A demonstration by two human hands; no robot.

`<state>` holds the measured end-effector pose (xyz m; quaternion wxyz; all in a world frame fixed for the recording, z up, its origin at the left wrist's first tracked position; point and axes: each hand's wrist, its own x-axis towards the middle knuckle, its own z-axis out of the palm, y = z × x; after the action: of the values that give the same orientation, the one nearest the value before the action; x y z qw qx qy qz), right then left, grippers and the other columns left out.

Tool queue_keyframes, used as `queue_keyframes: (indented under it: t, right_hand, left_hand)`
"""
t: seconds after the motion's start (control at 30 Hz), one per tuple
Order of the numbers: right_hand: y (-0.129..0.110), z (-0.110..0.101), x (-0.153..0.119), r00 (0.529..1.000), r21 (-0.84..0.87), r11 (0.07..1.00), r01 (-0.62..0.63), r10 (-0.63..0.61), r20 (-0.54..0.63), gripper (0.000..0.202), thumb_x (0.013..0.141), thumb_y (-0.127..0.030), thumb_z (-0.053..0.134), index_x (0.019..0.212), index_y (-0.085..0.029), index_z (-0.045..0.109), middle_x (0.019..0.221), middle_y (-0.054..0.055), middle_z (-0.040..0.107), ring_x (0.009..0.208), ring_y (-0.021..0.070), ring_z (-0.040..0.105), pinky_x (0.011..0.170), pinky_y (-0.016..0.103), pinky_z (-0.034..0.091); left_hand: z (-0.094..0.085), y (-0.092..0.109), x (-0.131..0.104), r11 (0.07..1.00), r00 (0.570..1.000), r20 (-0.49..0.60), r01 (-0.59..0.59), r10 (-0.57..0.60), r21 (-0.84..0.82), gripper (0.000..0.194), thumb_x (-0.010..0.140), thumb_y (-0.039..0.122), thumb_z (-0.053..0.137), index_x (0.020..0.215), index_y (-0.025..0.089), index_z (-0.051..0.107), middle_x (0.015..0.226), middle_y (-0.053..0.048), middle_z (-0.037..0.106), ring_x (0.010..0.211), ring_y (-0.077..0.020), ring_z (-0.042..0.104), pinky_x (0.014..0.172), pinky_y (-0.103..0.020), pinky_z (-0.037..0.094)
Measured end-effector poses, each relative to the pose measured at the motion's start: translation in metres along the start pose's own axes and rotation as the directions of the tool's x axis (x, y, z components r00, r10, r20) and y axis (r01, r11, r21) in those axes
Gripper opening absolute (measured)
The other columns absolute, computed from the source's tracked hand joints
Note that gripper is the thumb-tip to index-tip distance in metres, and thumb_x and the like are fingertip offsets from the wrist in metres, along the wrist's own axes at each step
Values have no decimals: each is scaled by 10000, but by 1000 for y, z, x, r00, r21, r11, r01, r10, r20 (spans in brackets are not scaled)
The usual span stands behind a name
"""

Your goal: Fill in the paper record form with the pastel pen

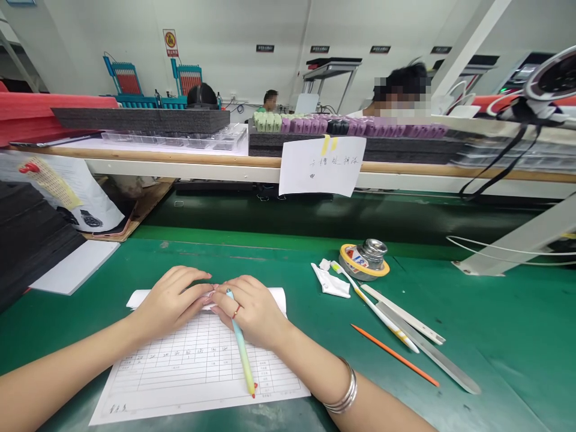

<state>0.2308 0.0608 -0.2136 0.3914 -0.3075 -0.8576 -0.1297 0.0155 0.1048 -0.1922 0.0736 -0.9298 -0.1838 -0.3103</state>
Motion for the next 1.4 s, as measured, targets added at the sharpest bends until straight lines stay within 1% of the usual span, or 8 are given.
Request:
queue_keyframes:
  t: [0.1,0.2,0.53,0.67,1.03,1.17,1.27,1.4]
  right_hand:
    - [-2,-3,4,994,-26,997,68,-70,-85,159,924,-136,629,1079,-150,595,996,76,746,940,199,684,812,355,545]
    - [-4,-6,5,990,-48,995,85,-90,-112,139,913,-121,633,1045,-157,609,1046,71,749,976,214,681,846,377,546]
    - [-5,-6,4,991,-64,993,95,-100,-90,160,899,-49,579,1006,-158,628,1061,62,749,972,221,681,864,399,532]
    - [-4,-6,5,992,-23,996,88,-89,-93,153,892,-67,609,1018,-152,621,1065,75,742,985,225,669,849,400,535]
    - [-3,-3,2,998,25,999,38,-36,-58,198,897,-98,613,1072,-192,615,1057,60,730,1018,211,641,876,398,538]
    - [-2,0,1,999,52,998,-33,34,-25,186,915,-129,606,1093,-184,605,963,54,722,967,215,634,862,395,536]
    - [-1,3,-2,989,92,985,-149,149,10,176,951,-192,576,1126,-177,591,915,74,701,934,230,630,820,407,545]
    - [3,6,-7,925,200,903,-380,374,71,278,948,-203,584,1222,-209,534,1053,88,702,983,242,637,845,428,547]
  left_hand:
    - [-1,-2,0,1000,1000,-1,-25,25,4,177,989,209,540,1064,99,657,1114,-147,665,1024,-283,609,855,-461,492]
    - [0,-3,-1,999,999,-7,-35,35,18,202,978,220,560,1094,80,647,1136,-161,660,1075,-310,598,914,-507,480]
    - [1,-4,-2,997,1000,0,6,-6,76,260,961,149,549,1205,93,618,1258,-175,612,1235,-328,530,1057,-577,430]
    - [2,-4,-3,996,1000,0,9,-9,84,301,941,101,539,1235,88,604,1281,-182,595,1255,-333,519,1071,-586,427]
    - [4,-6,-4,996,999,24,33,-35,81,346,954,100,498,1295,106,559,1349,-192,541,1294,-337,485,1076,-612,428]
    - [3,-5,-4,996,999,33,37,-39,78,370,947,83,489,1311,113,549,1356,-189,535,1299,-339,480,1080,-617,424]
    - [3,-5,-4,996,998,44,45,-49,80,412,939,76,489,1347,118,521,1371,-188,522,1307,-335,472,1088,-613,418]
    - [3,-4,-5,996,997,51,53,-57,77,433,953,94,483,1385,119,481,1373,-188,517,1315,-320,463,1098,-604,411]
